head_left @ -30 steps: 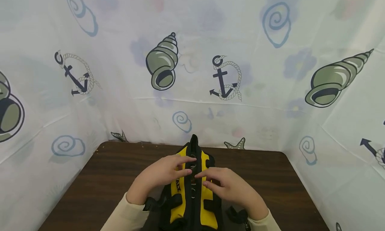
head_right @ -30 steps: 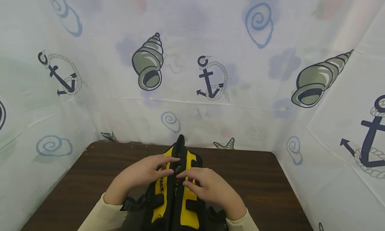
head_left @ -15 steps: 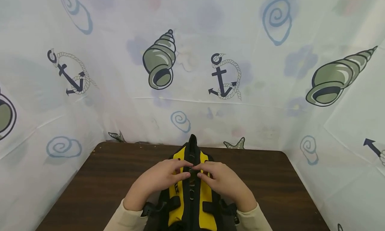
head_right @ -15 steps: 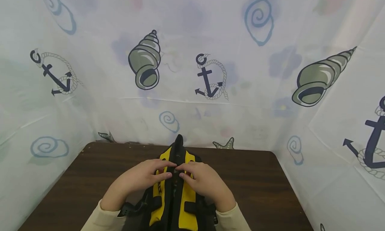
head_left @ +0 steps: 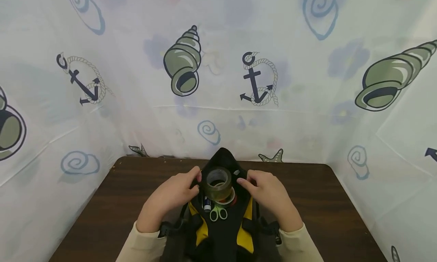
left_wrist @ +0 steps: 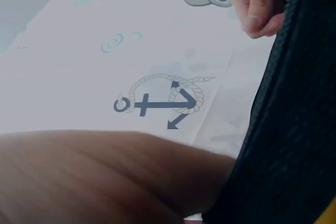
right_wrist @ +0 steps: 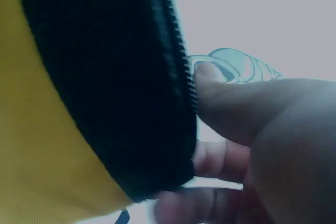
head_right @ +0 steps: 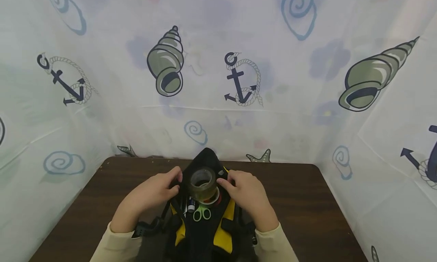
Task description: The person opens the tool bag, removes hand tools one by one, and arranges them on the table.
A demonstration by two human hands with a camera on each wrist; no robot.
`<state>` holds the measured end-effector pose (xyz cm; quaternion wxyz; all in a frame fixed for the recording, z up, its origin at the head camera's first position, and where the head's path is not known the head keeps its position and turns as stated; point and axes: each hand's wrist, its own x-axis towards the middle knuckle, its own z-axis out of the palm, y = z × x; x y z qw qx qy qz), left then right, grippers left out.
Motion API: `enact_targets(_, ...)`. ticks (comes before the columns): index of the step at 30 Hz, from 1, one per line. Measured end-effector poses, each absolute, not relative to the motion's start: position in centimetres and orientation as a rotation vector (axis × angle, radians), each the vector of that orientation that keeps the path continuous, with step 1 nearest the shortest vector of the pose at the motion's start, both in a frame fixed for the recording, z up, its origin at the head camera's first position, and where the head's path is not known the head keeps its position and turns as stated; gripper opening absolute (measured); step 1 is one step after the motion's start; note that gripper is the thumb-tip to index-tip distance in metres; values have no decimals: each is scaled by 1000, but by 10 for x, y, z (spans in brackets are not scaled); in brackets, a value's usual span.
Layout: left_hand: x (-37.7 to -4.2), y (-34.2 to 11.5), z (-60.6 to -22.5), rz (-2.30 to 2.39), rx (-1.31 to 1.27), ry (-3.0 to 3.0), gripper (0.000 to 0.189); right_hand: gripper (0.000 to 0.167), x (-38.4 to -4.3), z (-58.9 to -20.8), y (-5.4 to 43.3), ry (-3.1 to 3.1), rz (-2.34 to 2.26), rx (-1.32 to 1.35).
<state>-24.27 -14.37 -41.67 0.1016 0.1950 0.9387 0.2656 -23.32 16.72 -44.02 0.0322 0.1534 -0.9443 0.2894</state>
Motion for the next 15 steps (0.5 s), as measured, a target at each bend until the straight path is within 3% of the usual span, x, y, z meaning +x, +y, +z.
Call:
enact_targets(6, -246, -143, -416, 729, 568, 2770, 51, 29, -234, -434, 175, -2925, 917, 419)
enact_targets(15, -252, -161, -414, 800, 485, 2789, 54, 22, -240, -429, 197, -2851, 902, 273)
